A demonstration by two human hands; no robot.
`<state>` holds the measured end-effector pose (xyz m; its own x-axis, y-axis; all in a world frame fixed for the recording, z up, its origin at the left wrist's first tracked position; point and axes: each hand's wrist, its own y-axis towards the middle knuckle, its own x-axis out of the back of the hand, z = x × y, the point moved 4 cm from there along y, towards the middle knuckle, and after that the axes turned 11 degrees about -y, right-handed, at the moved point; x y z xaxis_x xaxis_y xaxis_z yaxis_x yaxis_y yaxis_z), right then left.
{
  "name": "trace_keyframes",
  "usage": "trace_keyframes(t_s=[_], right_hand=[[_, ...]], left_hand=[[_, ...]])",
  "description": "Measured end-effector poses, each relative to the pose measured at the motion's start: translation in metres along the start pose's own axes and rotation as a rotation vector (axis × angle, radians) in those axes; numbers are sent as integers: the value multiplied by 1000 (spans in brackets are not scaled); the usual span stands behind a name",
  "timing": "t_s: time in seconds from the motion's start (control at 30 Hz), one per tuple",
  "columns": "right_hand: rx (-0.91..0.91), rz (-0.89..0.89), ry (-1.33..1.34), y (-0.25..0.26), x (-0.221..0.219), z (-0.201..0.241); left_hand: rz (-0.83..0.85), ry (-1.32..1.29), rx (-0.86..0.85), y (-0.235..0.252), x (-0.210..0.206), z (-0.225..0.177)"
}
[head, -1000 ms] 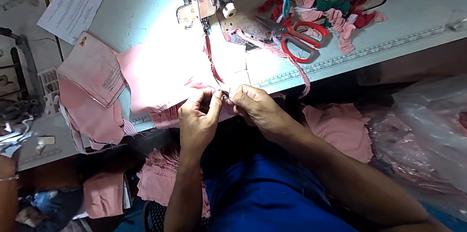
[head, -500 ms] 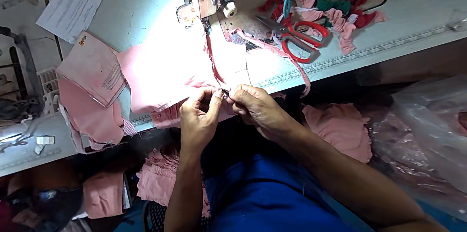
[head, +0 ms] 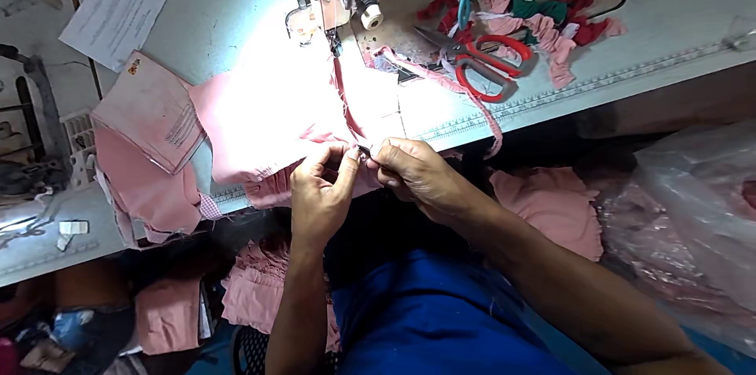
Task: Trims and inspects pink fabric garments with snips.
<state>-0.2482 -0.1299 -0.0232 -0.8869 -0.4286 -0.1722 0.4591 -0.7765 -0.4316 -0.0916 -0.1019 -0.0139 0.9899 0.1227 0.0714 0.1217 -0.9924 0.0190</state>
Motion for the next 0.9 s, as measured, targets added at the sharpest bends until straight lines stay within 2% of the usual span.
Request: trace_keyframes(t_s=[0.8,0.9], right_hand=[[-23,-35,-100,4,1,6],[-5,-24,-40,4,-1,5]], left_hand=[[-7,35,-9,0,0,0],[-4,10,-11,0,1,0]])
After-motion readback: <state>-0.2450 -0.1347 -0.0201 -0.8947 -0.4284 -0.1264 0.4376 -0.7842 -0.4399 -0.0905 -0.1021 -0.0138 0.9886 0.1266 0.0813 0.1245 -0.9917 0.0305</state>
